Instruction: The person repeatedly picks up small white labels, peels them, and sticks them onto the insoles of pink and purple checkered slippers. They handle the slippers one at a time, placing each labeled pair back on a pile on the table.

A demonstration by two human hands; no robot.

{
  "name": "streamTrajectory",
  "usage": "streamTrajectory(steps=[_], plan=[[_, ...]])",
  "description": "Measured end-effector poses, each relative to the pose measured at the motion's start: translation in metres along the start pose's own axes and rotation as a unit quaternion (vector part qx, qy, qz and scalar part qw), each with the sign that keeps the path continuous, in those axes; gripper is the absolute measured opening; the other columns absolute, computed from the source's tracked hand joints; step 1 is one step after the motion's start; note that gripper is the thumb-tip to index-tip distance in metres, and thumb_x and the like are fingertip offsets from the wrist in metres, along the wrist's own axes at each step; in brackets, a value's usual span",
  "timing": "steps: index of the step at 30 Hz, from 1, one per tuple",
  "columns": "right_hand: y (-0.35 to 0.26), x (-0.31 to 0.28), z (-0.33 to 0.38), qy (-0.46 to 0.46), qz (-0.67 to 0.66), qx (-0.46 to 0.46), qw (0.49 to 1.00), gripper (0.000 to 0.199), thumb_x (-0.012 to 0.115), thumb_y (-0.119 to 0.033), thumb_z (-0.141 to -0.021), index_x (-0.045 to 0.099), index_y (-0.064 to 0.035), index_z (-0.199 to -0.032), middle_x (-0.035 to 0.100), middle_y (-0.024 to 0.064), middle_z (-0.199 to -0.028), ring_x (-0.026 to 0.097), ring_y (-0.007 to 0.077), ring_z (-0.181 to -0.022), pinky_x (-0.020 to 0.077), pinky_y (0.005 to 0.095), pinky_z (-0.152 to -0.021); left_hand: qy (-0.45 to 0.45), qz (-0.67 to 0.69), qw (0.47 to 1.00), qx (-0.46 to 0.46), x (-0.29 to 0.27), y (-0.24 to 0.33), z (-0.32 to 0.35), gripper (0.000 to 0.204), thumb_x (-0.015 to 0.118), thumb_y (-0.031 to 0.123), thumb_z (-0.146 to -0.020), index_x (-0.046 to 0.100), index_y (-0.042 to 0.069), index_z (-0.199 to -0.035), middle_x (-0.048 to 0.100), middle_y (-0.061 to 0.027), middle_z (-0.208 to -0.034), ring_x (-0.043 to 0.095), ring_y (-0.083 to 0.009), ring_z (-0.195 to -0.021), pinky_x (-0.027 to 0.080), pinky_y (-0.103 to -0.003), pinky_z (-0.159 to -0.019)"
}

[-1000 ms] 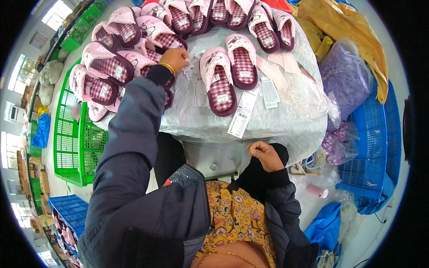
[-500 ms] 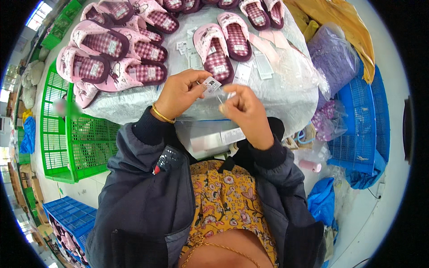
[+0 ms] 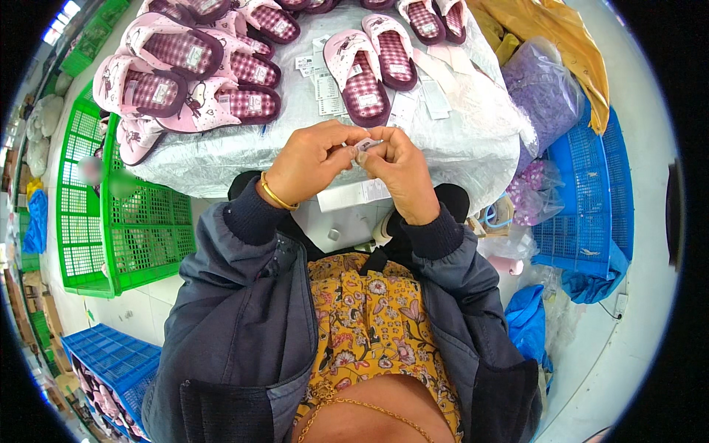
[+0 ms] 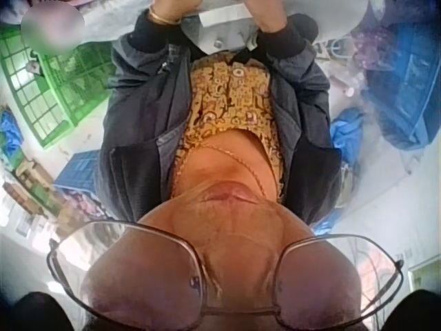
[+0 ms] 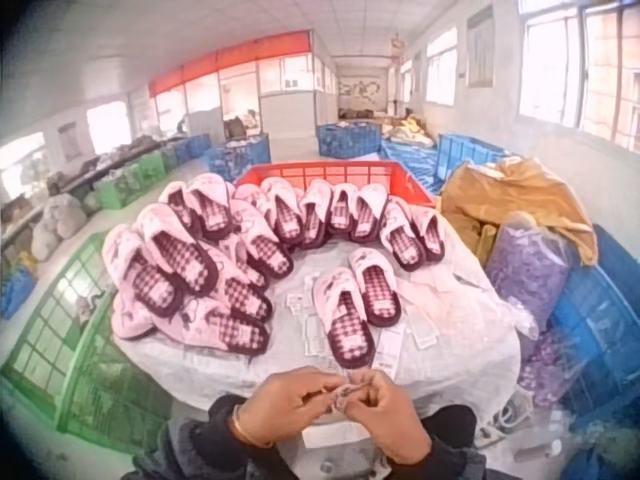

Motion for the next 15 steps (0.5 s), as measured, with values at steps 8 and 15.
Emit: streamTrajectory(steps=[8,15], plan=[[0.014,0.004,0.013,-0.042,-0.035,0.024,0.998,0.023,0.072,-0.008,-0.086,0.056,0.0005,-0.102,0.06,0.0013,-0.083,0.054,0.0056,-0.071,0.0441,0.0212,-0.062,-0.135,0.143,0.967,-0.16,0.013,-0.035,0.005,0.012,0.057,0.007,-0.095,0.061,0.001,-0.105,0.064,-0.0019,-0.085,0.062,-0.0075,-0.069,0.047,-0.021,-0.057],[-0.026,-0.028,0.022,0.057,0.269,-0.146,0.95,0.031,0.078,-0.017,-0.08,0.065,-0.0029,-0.104,0.067,0.0098,-0.097,0.064,0.0179,-0.079,0.0525,0.0301,-0.073,-0.058,-0.102,0.993,-0.004,0.007,-0.009,-0.005,0.007,0.061,0.006,-0.089,0.06,0.002,-0.095,0.055,-0.0057,-0.083,0.058,-0.0142,-0.069,0.047,-0.028,-0.064]])
Point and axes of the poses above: each hand's wrist, its own z-axis away from the middle knuckle, its own x-axis out of the palm, y = z × x, the point moved 9 cm from there along -z, towards the middle knuckle
